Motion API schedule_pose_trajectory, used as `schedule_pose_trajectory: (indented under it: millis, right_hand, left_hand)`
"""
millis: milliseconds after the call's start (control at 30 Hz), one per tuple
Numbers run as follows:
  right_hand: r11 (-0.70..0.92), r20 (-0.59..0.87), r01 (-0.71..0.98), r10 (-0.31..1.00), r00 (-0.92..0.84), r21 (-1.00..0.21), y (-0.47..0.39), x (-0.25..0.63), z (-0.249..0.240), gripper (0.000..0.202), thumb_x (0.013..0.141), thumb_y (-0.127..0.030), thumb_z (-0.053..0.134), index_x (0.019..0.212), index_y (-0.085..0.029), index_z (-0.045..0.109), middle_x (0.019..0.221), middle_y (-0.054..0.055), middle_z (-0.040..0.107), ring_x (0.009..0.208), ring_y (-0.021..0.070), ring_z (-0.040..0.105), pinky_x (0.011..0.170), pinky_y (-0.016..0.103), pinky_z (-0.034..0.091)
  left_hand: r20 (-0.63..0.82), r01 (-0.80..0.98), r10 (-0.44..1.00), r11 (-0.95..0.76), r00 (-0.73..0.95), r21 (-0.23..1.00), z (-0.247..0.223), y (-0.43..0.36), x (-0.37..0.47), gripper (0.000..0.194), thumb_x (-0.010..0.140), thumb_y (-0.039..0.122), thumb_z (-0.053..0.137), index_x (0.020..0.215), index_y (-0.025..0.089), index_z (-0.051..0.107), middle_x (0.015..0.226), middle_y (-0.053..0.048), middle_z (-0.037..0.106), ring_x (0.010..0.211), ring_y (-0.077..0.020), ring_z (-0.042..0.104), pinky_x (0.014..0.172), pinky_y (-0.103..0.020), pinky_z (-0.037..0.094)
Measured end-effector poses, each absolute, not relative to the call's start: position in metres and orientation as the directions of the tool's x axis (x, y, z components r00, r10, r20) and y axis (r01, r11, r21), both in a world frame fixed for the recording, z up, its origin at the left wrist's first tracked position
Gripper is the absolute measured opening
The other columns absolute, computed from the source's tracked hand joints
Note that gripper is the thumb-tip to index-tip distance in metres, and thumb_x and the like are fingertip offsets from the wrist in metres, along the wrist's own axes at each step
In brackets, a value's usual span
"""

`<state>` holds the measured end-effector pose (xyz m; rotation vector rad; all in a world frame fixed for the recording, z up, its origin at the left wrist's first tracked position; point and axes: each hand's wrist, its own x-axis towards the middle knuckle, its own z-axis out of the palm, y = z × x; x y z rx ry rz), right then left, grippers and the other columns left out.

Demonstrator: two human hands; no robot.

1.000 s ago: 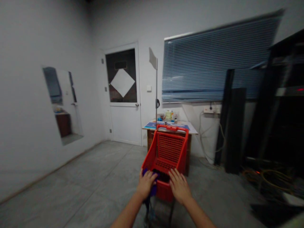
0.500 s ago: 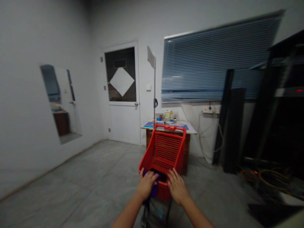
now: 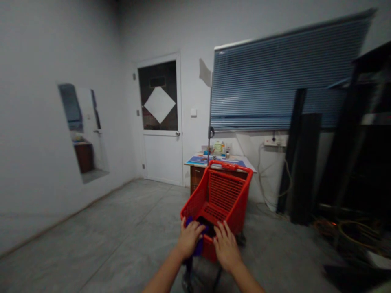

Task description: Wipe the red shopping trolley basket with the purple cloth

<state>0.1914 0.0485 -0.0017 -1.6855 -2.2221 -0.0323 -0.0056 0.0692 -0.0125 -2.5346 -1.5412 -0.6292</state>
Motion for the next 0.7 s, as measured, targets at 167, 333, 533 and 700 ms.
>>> schedule_pose_trajectory:
  millis: [167,333,533,700]
  right_hand:
    - [0.278,0.305,0.941,0.929,-0.211,-0.194,0.044,0.185,-0.005,0.048,0.094,-0.036,0.033,0.137,-0.022,0.05,0.153,0.0,0.032,0.144,0.0229,0.016,0.114,0.039,0.025]
    - [0.277,0.329,0.939,0.923,-0.2,-0.205,0.043,0.183,-0.008,0.046,0.095,-0.036,0.031,0.135,-0.024,0.052,0.152,-0.001,0.034,0.143,0.0222,0.018,0.114,0.039,0.025]
    - [0.251,0.337,0.944,0.926,-0.169,-0.216,0.043,0.184,-0.012,0.047,0.095,-0.034,0.032,0.136,-0.023,0.051,0.153,0.001,0.031,0.144,0.0232,0.016,0.114,0.04,0.025]
    - [0.247,0.324,0.945,0.931,-0.169,-0.215,0.039,0.186,-0.005,0.046,0.094,-0.032,0.031,0.133,-0.024,0.054,0.153,0.0,0.032,0.144,0.0221,0.017,0.114,0.039,0.024]
  left_hand:
    - [0.398,0.849,0.806,-0.516,0.437,0.113,-0.006,0.064,-0.005,0.038,0.094,0.028,0.051,0.13,0.039,0.05,0.126,0.0,0.059,0.119,-0.0211,0.05,0.115,-0.057,0.004]
    - [0.403,0.868,0.824,-0.48,0.398,0.125,-0.003,0.071,-0.021,0.036,0.095,0.026,0.05,0.128,0.038,0.053,0.128,-0.001,0.059,0.126,-0.0233,0.046,0.114,-0.057,0.005]
    - [0.412,0.848,0.808,-0.512,0.421,0.139,-0.016,0.07,-0.01,0.037,0.095,0.029,0.049,0.131,0.039,0.051,0.132,-0.001,0.057,0.128,-0.0238,0.044,0.114,-0.057,0.003]
    - [0.384,0.856,0.834,-0.486,0.396,0.173,-0.009,0.076,-0.017,0.039,0.094,0.024,0.049,0.13,0.038,0.051,0.133,-0.001,0.057,0.129,-0.0238,0.043,0.114,-0.059,0.002]
